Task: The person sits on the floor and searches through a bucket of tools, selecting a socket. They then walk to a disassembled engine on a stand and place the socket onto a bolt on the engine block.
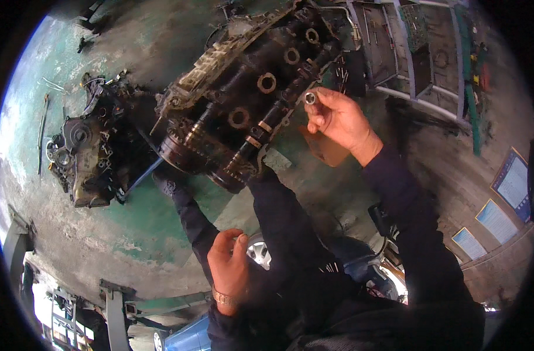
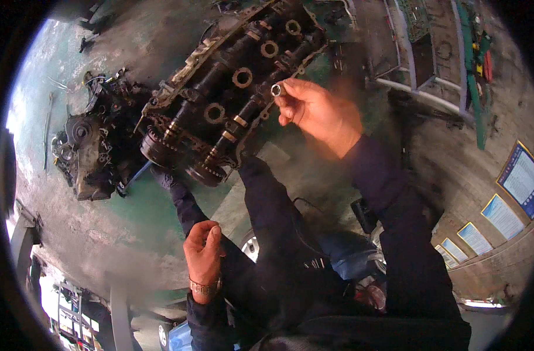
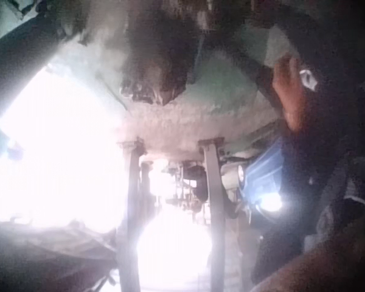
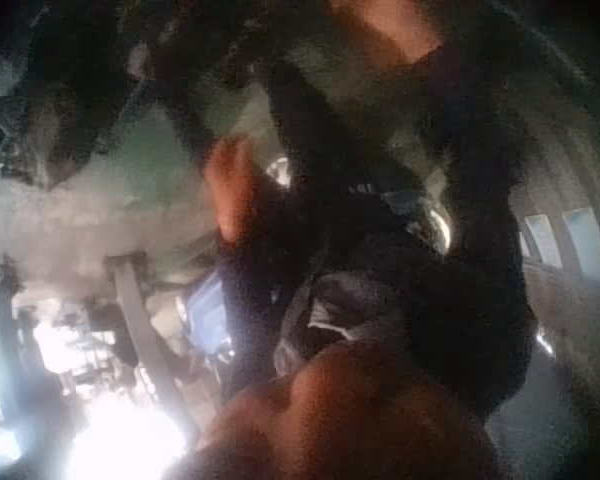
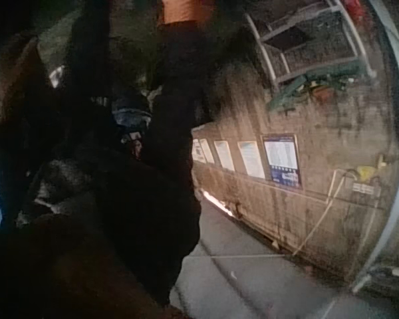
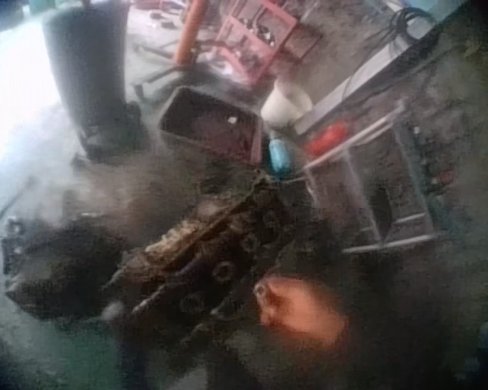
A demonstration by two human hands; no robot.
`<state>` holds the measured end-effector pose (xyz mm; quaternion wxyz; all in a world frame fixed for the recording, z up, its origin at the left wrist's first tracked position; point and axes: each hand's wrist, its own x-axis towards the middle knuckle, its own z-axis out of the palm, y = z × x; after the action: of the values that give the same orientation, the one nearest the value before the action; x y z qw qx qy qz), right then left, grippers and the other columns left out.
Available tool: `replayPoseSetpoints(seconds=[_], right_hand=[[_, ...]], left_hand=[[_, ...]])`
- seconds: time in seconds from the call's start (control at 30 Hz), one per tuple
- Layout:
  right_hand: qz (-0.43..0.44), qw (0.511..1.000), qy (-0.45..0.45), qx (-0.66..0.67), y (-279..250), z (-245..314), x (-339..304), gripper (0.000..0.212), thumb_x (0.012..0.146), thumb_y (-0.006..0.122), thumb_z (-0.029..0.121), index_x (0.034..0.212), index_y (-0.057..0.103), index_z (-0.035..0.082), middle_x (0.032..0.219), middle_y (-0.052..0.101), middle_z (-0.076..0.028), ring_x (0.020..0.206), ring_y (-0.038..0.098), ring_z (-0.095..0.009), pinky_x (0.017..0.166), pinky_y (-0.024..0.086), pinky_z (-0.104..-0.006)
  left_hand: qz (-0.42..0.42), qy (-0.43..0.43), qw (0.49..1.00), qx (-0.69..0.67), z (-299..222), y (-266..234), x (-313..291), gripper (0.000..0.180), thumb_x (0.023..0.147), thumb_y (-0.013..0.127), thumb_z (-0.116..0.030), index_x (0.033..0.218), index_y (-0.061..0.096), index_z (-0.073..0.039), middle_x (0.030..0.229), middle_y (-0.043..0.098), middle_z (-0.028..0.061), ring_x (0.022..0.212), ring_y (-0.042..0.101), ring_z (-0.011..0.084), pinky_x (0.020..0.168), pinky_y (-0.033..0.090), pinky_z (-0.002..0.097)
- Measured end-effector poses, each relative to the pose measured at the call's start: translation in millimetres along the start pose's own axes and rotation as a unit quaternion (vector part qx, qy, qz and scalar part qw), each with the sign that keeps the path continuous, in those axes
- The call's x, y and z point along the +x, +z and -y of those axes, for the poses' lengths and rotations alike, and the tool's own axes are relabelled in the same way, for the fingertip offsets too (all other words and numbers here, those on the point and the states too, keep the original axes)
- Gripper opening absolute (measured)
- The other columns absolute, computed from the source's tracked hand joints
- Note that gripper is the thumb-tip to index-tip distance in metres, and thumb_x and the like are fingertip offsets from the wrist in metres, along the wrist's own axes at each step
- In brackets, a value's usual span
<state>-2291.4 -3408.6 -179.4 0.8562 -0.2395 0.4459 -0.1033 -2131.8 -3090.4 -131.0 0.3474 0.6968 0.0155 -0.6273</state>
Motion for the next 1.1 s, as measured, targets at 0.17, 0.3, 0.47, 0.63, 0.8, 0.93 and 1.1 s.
replayPoseSetpoints(seconds=[0.17, 0.3, 0.47, 0.63, 0.8, 0.93, 1.1], right_hand=[[0.055, 0.995, 0.040, 0.073, -3.5, -6.8, -9.8, 0.023, 0.097, 0.053, 0.031, 0.097, 0.057, 0.008, 0.083, 0.053, -0.001, 0.061, 0.048, -0.010, 0.064, 0.046, -0.0335], [0.059, 0.993, 0.057, 0.080, -3.6, -6.5, -10.2, 0.023, 0.097, 0.052, 0.030, 0.097, 0.058, 0.007, 0.083, 0.054, -0.001, 0.062, 0.049, -0.011, 0.064, 0.047, -0.0337], [-0.020, 1.000, 0.014, -0.002, 0.9, -4.4, -6.2, 0.023, 0.097, 0.056, 0.030, 0.099, 0.059, 0.007, 0.081, 0.056, -0.001, 0.062, 0.049, -0.009, 0.063, 0.047, -0.0309], [-0.214, 0.884, -0.126, -0.396, 9.9, -3.4, 9.0, 0.017, 0.091, 0.066, 0.018, 0.099, 0.065, 0.003, 0.077, 0.060, -0.001, 0.062, 0.054, -0.009, 0.058, 0.046, -0.0244], [-0.187, 0.714, -0.270, -0.618, 13.3, -12.0, 22.2, 0.017, 0.087, 0.070, 0.017, 0.094, 0.063, 0.003, 0.084, 0.065, -0.009, 0.065, 0.062, -0.018, 0.060, 0.049, -0.0331], [-0.123, 0.625, -0.329, -0.697, 11.3, -16.5, 29.4, 0.017, 0.082, 0.072, 0.015, 0.094, 0.063, 0.006, 0.086, 0.063, -0.012, 0.071, 0.062, -0.032, 0.061, 0.049, -0.0391], [-0.088, 0.578, -0.350, -0.732, 10.5, -13.5, 29.4, 0.016, 0.081, 0.071, 0.015, 0.092, 0.063, 0.007, 0.084, 0.063, -0.010, 0.072, 0.063, -0.033, 0.061, 0.048, -0.0416]], left_hand=[[-0.001, 0.014, 1.000, 0.006, 0.6, 1.8, 1.6, 0.015, 0.093, 0.064, -0.016, 0.099, 0.063, -0.001, 0.073, 0.057, -0.0028, 0.058, 0.051, 0.0040, 0.047, 0.044, 0.0194], [0.004, -0.006, 1.000, -0.022, -1.9, 2.4, -0.1, 0.015, 0.093, 0.064, -0.015, 0.098, 0.064, -0.001, 0.073, 0.058, -0.0028, 0.058, 0.051, 0.0036, 0.047, 0.043, 0.0191], [-0.005, 0.002, 1.000, 0.002, -1.4, 3.9, -0.2, 0.015, 0.092, 0.064, -0.015, 0.099, 0.064, -0.002, 0.074, 0.059, -0.0026, 0.059, 0.051, 0.0032, 0.047, 0.043, 0.0186], [-0.003, 0.021, 1.000, 0.013, -0.3, 5.4, 0.4, 0.015, 0.092, 0.065, -0.016, 0.098, 0.065, -0.002, 0.074, 0.059, -0.0029, 0.059, 0.051, 0.0030, 0.047, 0.043, 0.0185], [-0.001, -0.012, 1.000, -0.017, -3.5, 4.7, -2.7, 0.015, 0.092, 0.064, -0.016, 0.098, 0.064, -0.002, 0.074, 0.058, -0.0035, 0.059, 0.051, 0.0029, 0.047, 0.044, 0.0187], [-0.009, -0.016, 1.000, -0.007, -4.7, 5.4, -1.8, 0.015, 0.092, 0.064, -0.015, 0.099, 0.064, -0.001, 0.075, 0.058, -0.0029, 0.061, 0.051, 0.0032, 0.048, 0.044, 0.0187], [-0.004, -0.012, 0.998, -0.056, -4.4, 6.0, -3.2, 0.019, 0.090, 0.064, -0.007, 0.106, 0.060, 0.002, 0.077, 0.058, 0.0001, 0.067, 0.052, 0.0064, 0.061, 0.042, 0.0220]])
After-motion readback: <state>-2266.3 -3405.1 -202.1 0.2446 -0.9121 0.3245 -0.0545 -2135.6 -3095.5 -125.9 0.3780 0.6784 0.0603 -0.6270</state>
